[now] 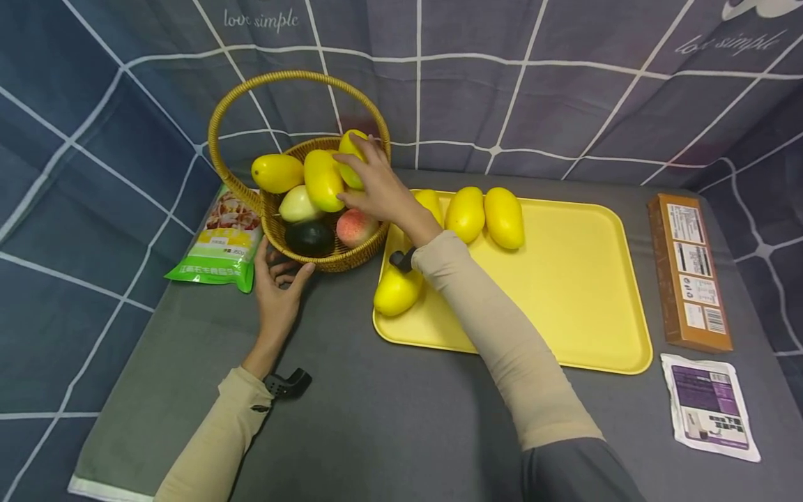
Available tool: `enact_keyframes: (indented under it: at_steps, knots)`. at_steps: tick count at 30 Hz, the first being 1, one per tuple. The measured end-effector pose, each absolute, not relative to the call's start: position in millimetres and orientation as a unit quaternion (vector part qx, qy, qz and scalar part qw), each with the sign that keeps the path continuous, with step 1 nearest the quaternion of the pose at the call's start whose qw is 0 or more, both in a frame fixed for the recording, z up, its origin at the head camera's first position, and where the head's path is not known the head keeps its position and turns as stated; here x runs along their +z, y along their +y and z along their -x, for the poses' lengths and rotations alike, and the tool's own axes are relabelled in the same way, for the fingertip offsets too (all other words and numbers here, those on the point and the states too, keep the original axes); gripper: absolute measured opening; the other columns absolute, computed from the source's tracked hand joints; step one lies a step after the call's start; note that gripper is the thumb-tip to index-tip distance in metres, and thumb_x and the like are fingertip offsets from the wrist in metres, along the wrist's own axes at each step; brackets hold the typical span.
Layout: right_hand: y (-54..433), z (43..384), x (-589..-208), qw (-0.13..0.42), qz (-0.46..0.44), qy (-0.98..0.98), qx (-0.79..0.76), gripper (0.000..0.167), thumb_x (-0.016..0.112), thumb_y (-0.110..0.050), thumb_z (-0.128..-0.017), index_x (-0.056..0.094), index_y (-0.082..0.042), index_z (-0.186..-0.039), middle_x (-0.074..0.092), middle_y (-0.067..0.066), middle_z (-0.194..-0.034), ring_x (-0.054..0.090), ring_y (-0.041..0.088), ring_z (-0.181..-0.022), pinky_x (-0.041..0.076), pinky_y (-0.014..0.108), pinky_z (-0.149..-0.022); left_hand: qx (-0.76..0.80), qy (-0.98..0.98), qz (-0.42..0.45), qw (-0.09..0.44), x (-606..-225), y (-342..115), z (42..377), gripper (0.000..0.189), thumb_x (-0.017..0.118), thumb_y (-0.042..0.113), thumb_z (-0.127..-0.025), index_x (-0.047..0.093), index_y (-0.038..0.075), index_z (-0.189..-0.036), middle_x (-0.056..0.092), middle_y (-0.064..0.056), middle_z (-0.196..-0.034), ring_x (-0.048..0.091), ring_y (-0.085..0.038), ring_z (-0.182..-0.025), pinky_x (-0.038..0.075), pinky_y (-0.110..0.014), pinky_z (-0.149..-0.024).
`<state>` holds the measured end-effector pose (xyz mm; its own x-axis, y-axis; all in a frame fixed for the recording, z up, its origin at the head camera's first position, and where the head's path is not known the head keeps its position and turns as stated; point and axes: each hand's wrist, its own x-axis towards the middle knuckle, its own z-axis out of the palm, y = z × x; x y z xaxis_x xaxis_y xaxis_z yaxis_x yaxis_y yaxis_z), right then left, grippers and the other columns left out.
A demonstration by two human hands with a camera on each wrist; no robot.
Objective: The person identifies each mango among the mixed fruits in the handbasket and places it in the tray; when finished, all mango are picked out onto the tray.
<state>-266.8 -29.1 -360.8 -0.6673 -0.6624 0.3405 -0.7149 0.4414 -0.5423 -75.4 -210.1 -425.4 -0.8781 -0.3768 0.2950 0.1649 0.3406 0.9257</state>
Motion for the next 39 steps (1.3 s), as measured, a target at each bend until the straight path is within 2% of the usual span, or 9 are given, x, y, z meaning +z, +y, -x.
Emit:
enact_keyframes:
  at_steps: [5,12,17,22,27,30,33,36,39]
  knots:
    - [-26.3,263.1,-359.1,0.069,-0.414,-0.837,0.351,0.055,0.072,-0.028,-0.090,0.054,-0.012,-0.139,0.027,0.016,-0.158,0.013,0.032,-0.151,0.014,0.040,-0.123,-0.569,-0.782,-0.065,0.244,-426.5,-209.7,75.8,0.084,0.073,0.011,-0.089,0.022,0.005,-0.155,0.039,-0.027,-0.141,0.051,-0.045,-0.111,0.042,-0.054,-0.084]
    - [-21.4,252.8,-356.5,0.099,-0.436,-0.816,0.365,0.048,0.073,-0.025,-0.090,0.060,-0.011,-0.133,0.033,0.016,-0.154,0.024,0.030,-0.146,0.020,0.040,-0.121,-0.575,-0.779,-0.070,0.240,-427.4,-209.4,75.2,0.085,0.073,0.010,-0.089,0.021,0.005,-0.155,0.039,-0.027,-0.142,0.050,-0.045,-0.112,0.041,-0.055,-0.086]
    - [-14.2,245.9,-353.1,0.076,-0.446,-0.802,0.391,0.045,0.072,-0.019,-0.090,0.061,-0.011,-0.133,0.030,0.015,-0.157,0.024,0.025,-0.148,0.023,0.038,-0.120,-0.577,-0.779,-0.071,0.234,-427.4,-208.5,75.0,0.085,0.073,0.010,-0.089,0.020,0.005,-0.156,0.038,-0.028,-0.143,0.050,-0.044,-0.112,0.041,-0.053,-0.086]
    - [-8.3,242.7,-352.3,0.038,-0.455,-0.794,0.401,0.045,0.072,-0.018,-0.090,0.061,-0.010,-0.133,0.023,0.015,-0.161,0.012,0.024,-0.152,0.020,0.038,-0.122,-0.570,-0.784,-0.073,0.236,-427.9,-208.7,73.7,0.085,0.073,0.011,-0.089,0.021,0.007,-0.156,0.039,-0.025,-0.143,0.051,-0.044,-0.112,0.043,-0.048,-0.085]
    - [-7.9,240.5,-352.5,0.034,-0.459,-0.787,0.410,0.047,0.075,-0.020,-0.088,0.062,-0.012,-0.133,0.026,0.014,-0.159,0.021,0.020,-0.150,0.025,0.036,-0.120,-0.569,-0.783,-0.070,0.243,-428.4,-209.4,73.4,0.084,0.073,0.011,-0.089,0.022,0.007,-0.155,0.039,-0.025,-0.142,0.051,-0.044,-0.111,0.043,-0.049,-0.084]
    - [-6.5,238.1,-352.2,0.038,-0.452,-0.781,0.430,0.047,0.076,-0.021,-0.087,0.063,-0.013,-0.132,0.029,0.013,-0.158,0.027,0.018,-0.147,0.036,0.034,-0.112,-0.568,-0.783,-0.067,0.245,-428.3,-209.3,73.0,0.084,0.073,0.011,-0.089,0.023,0.006,-0.155,0.039,-0.025,-0.142,0.051,-0.043,-0.111,0.043,-0.050,-0.084]
    - [-2.5,235.3,-351.3,0.035,-0.446,-0.776,0.445,0.046,0.076,-0.021,-0.087,0.064,-0.014,-0.131,0.030,0.011,-0.158,0.030,0.018,-0.145,0.047,0.033,-0.096,-0.568,-0.783,-0.065,0.246,-428.2,-208.9,73.0,0.084,0.073,0.011,-0.089,0.023,0.006,-0.155,0.039,-0.025,-0.142,0.051,-0.043,-0.111,0.043,-0.050,-0.084]
    - [3.7,231.3,-349.9,0.024,-0.438,-0.775,0.455,0.045,0.076,-0.022,-0.087,0.064,-0.016,-0.131,0.028,0.007,-0.159,0.035,0.017,-0.142,0.053,0.034,-0.083,-0.568,-0.782,-0.064,0.248,-428.3,-208.5,73.3,0.084,0.073,0.010,-0.089,0.023,0.005,-0.155,0.039,-0.026,-0.142,0.051,-0.044,-0.111,0.043,-0.050,-0.084]
    - [10.9,225.5,-349.5,0.011,-0.428,-0.773,0.469,0.045,0.076,-0.021,-0.087,0.064,-0.017,-0.130,0.028,0.001,-0.159,0.036,0.017,-0.141,0.056,0.038,-0.085,-0.567,-0.783,-0.064,0.247,-428.5,-208.3,73.3,0.084,0.073,0.010,-0.089,0.022,0.005,-0.155,0.039,-0.025,-0.142,0.051,-0.044,-0.111,0.043,-0.048,-0.084]
